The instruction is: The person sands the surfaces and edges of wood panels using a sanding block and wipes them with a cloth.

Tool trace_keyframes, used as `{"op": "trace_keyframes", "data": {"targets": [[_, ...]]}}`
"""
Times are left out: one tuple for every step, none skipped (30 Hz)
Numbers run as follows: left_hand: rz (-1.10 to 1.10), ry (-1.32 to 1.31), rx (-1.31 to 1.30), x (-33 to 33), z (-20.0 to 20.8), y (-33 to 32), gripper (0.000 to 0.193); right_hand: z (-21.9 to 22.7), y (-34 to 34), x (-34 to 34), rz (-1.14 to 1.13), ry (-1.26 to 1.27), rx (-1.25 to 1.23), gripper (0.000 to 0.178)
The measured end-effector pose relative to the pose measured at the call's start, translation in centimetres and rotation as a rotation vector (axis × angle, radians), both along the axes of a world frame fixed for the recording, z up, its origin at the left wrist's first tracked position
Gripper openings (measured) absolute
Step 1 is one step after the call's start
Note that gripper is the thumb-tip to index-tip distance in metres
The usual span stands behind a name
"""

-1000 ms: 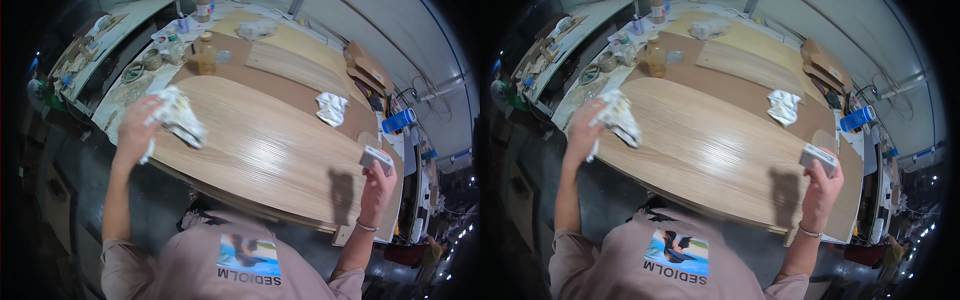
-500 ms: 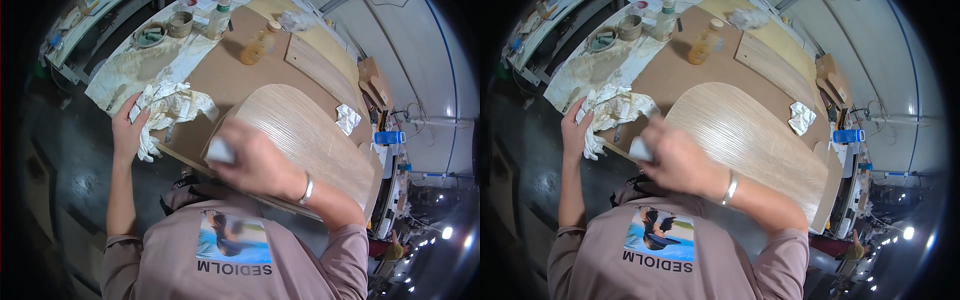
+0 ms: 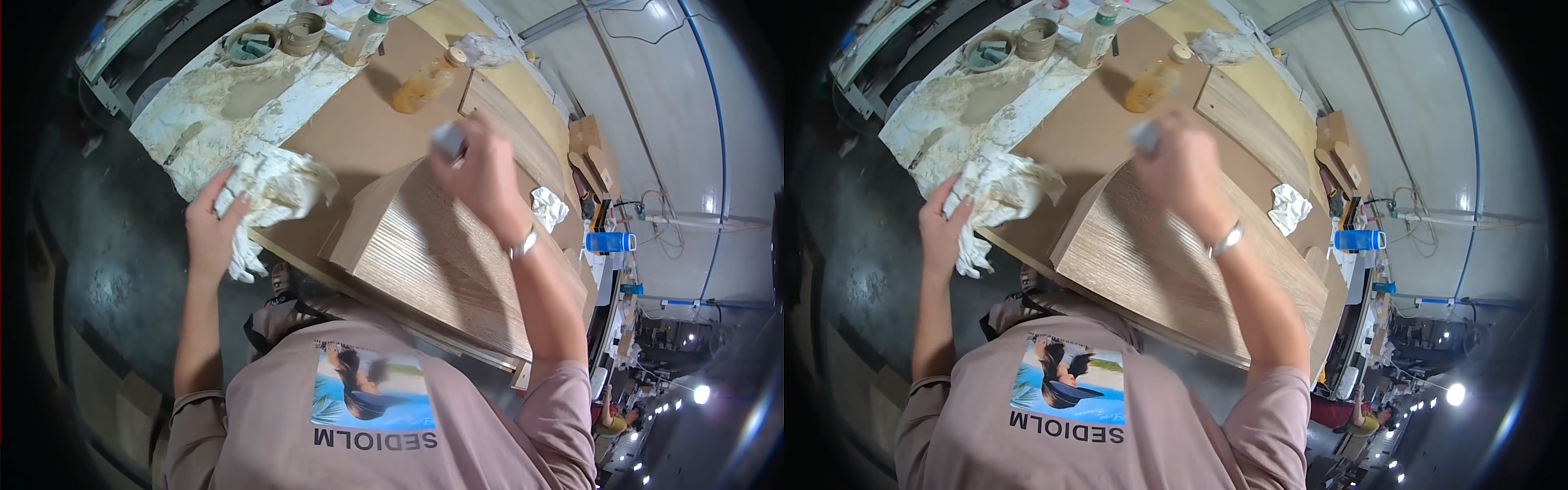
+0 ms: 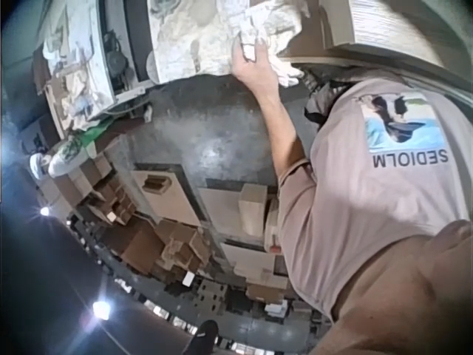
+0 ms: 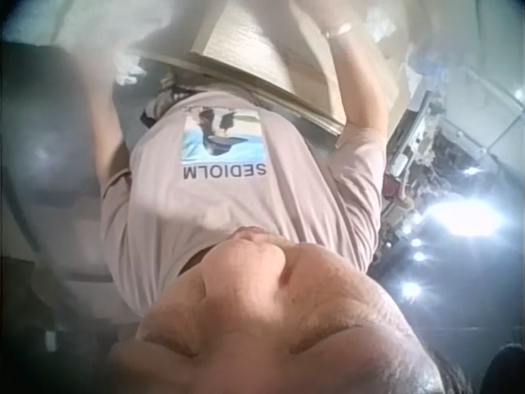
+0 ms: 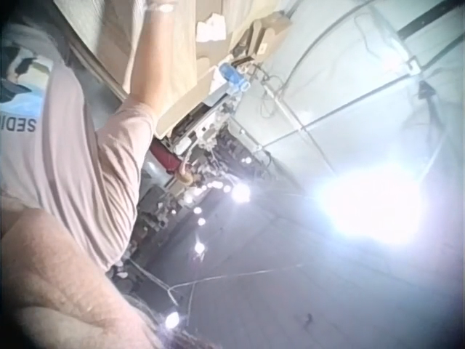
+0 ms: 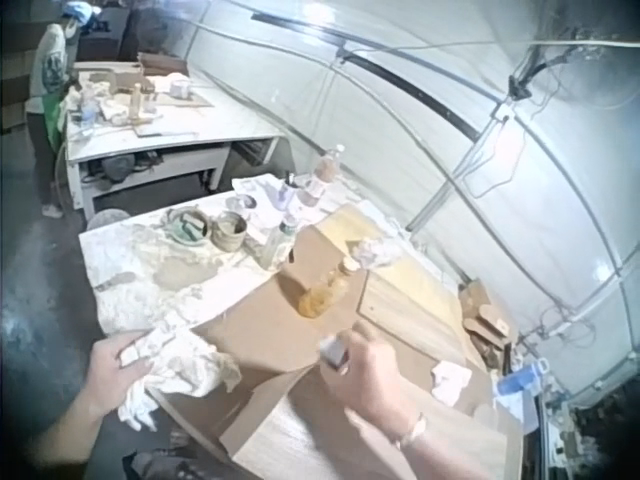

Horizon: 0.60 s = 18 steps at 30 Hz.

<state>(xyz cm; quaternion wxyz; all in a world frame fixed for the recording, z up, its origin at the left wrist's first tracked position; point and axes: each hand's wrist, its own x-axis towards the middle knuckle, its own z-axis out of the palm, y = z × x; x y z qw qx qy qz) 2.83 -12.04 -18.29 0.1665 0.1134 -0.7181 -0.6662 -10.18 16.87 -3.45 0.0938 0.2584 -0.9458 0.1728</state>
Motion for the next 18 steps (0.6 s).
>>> {"op": "trace_keyframes", "data": {"targets": [[-0.047,0.011,-0.017,-0.2,-0.4,1.0,0.043,-0.5,1.9,-2.2,0.003,0.175,0.012,0.015],[-0.095,0.007,-0.021,-0.1,-0.4,2.1,0.042,0.1,1.9,-2.0,-0.06,0.097,-0.007,0.014],[-0.124,0.001,-0.033,0.2,-0.1,3.0,0.042,1.0,1.4,-1.7,-0.104,0.017,-0.035,0.014],[-0.169,-0.012,-0.015,0.2,-0.2,3.6,0.041,1.0,0.7,-0.5,-0.036,-0.145,-0.194,0.015],[-0.22,-0.024,0.009,0.2,-0.5,4.5,0.04,0.8,0.0,1.6,0.027,-0.307,-0.345,0.017],[-0.227,-0.008,-0.084,0.3,-0.7,5.0,0.041,1.2,-1.1,3.5,0.142,-0.406,-0.332,0.019],[-0.235,-0.004,-0.125,0.0,-0.3,5.7,0.041,1.2,-2.1,4.8,0.233,-0.453,-0.306,0.019],[-0.259,0.026,-0.162,-0.1,0.0,5.9,0.041,0.8,-2.3,4.8,0.209,-0.431,-0.27,0.019],[-0.282,0.056,-0.2,-0.3,0.3,5.9,0.04,0.4,-2.1,4.3,0.184,-0.409,-0.235,0.019],[-0.291,0.063,-0.204,-0.6,0.6,5.8,0.04,0.2,-1.5,2.6,0.039,-0.32,-0.16,0.019],[-0.298,0.01,-0.099,-0.9,0.9,5.7,0.04,0.2,-0.4,0.2,-0.113,-0.225,-0.079,0.018],[-0.304,-0.046,0.003,-1.2,1.2,5.7,0.04,-0.3,1.6,-2.0,-0.149,0.044,0.006,0.018],[-0.319,-0.034,-0.002,-1.5,1.2,5.7,0.04,-0.8,4.0,-3.8,-0.131,0.218,-0.006,0.02],[-0.269,0.016,-0.077,-1.8,0.7,5.7,0.04,-0.3,4.2,-3.8,-0.224,0.005,-0.265,0.018],[-0.218,0.066,-0.153,-2.1,0.4,5.6,0.04,0.0,4.2,-3.5,-0.313,-0.213,-0.523,0.017],[-0.211,0.087,-0.201,-2.9,0.4,5.8,0.041,0.1,3.9,-3.1,-0.308,-0.211,-0.529,0.017],[-0.22,0.105,-0.301,-3.6,0.7,6.2,0.042,0.2,3.5,-2.2,-0.283,-0.326,-0.679,0.016],[-0.265,0.196,-0.529,-4.7,0.2,6.4,0.043,0.2,2.9,-1.2,-0.252,-0.448,-0.83,0.014]]}}
